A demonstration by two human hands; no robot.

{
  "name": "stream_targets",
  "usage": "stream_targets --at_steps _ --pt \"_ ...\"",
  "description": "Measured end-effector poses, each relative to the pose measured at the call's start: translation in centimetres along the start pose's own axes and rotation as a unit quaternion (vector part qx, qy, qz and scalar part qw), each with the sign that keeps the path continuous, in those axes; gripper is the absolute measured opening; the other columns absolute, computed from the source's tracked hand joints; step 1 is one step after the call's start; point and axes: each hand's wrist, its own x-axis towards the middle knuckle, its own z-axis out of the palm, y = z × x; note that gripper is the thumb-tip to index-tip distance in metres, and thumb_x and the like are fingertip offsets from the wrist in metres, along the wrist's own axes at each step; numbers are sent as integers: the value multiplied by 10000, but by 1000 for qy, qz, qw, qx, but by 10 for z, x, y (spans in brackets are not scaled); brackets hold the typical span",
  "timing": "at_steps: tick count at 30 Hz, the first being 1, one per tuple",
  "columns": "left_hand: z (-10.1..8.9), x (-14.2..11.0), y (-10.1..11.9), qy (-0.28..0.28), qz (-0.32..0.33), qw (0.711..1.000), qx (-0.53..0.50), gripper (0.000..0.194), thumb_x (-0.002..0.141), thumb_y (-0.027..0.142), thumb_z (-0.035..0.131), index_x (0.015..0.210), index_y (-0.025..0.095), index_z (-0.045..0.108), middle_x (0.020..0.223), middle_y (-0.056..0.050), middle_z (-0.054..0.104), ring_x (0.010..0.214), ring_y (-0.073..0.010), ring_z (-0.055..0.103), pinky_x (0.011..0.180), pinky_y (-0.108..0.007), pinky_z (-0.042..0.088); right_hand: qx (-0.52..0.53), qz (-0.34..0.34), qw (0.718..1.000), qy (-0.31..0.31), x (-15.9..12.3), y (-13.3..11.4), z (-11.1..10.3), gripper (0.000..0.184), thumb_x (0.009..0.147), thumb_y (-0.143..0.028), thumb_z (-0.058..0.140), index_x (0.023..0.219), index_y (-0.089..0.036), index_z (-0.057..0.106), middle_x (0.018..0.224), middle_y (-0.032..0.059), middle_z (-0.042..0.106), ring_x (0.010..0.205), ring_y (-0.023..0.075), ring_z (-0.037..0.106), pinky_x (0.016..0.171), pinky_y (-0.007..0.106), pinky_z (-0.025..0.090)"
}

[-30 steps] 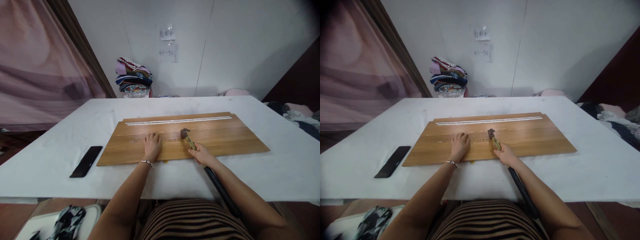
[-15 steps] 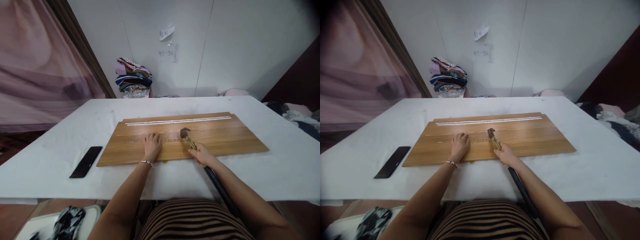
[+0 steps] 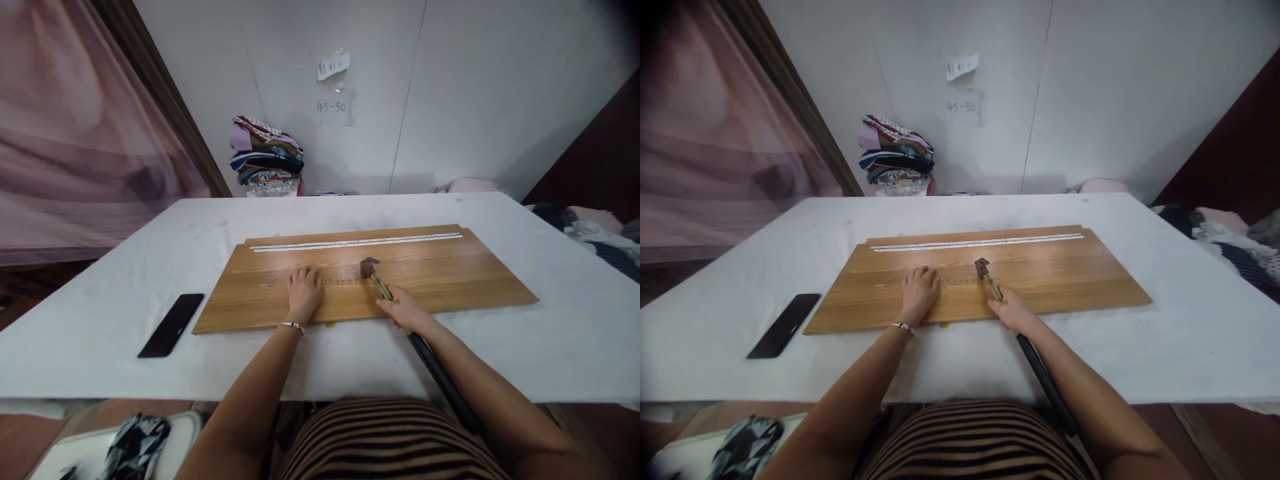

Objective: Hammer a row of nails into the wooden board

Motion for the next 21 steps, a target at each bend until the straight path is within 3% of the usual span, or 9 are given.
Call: stream_targets --at_steps 21 --pt "-2 0 1 -2 3 1000 0 300 955 291 477 1133 212 707 1369 -118 622 1261 -292 523 1072 -469 397 10 2 1000 2 2 4 1 203 933 -133 531 800 -234 416 363 -129 390 301 86 369 352 183 266"
